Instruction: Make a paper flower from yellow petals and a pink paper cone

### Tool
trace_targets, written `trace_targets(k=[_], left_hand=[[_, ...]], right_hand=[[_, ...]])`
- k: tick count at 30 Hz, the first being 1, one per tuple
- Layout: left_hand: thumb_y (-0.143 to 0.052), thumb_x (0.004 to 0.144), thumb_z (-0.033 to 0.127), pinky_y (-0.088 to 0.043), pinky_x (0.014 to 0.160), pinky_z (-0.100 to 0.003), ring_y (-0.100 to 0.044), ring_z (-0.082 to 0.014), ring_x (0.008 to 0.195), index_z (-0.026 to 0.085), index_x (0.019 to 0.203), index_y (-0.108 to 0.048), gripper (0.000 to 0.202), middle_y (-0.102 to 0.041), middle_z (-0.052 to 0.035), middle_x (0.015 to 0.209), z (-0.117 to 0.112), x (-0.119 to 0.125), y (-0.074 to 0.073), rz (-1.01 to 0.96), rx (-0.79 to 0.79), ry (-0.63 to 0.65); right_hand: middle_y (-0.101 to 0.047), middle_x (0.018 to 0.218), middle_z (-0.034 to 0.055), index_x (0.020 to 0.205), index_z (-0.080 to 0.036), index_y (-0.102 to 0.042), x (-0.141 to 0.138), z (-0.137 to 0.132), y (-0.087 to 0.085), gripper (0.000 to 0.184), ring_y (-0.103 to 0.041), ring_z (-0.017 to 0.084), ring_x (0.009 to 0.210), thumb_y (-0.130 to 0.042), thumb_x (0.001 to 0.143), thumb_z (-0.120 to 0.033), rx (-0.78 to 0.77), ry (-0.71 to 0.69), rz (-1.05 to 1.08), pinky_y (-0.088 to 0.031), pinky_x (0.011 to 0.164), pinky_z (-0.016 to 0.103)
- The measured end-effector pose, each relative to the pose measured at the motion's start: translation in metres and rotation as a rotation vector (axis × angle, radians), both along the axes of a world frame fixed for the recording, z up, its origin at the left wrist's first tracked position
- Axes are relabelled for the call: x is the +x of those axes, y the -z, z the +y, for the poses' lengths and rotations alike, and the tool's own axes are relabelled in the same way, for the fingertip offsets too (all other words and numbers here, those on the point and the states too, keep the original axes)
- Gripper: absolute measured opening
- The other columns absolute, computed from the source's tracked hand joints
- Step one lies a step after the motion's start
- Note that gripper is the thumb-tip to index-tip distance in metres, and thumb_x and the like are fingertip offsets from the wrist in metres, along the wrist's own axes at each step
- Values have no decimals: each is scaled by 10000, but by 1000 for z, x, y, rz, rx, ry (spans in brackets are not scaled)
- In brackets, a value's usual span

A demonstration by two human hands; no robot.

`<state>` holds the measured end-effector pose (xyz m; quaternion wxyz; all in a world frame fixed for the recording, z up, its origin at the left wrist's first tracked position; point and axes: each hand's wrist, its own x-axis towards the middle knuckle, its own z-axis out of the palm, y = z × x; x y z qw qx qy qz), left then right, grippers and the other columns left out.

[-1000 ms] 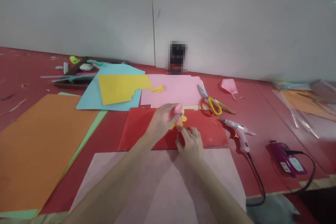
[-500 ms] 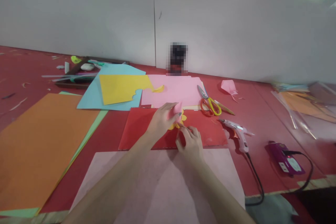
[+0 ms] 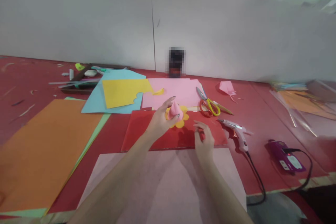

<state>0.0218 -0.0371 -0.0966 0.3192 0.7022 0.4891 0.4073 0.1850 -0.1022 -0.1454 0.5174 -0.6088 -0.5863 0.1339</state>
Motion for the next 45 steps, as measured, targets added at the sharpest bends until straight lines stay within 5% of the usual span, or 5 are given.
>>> trace_targets(k=[10,17,25,33,45], left_hand=[[-527,779,281,-397,936,-348,-465,-182,1152,310,1322,-295,591,-539,-34,1207,-7,-1,-13,33,-68,175],[-614,717,363,-447,858,-355,-533,-208,1064,304,1285,-366,623,-570,-39,1171,5,4,15,127,-123,36],[-593,733,352,-438,873,-366,-539,-215,1045,249,1191,-479,483,-575,-61,1164,8,-1,9,139,-42,45],[-598,734,334,-410,922,-376,-514,-209,1093,252,1153,-509,436,-574,-40,1180,7,-13,4,148,-53,153],[-551,762,362,-466,804,-318,-556,-206,1003,239,1119,-520,379,-603,-41,1117,12,-31,-21,149,30,-3]], right_hand=[[-611,997,104,978,-165,-593,98,-10,1,279,-539,224,939,-415,776,-239,22,460,-208,-409,821,376],[-604,859,168,963,-97,-577,149,-14,22,478,-527,304,825,-450,765,-513,-387,718,-437,-382,735,402],[-594,928,226,979,-44,-558,144,-3,24,483,-533,307,856,-331,836,-446,-419,666,-465,-361,746,390],[-625,901,180,1054,-105,-536,126,-13,-8,498,-565,294,774,-294,854,-491,-383,759,-355,-366,691,396],[-611,839,83,1045,-179,-537,50,6,-16,470,-546,202,722,-394,801,-554,-270,443,4,-387,620,273]])
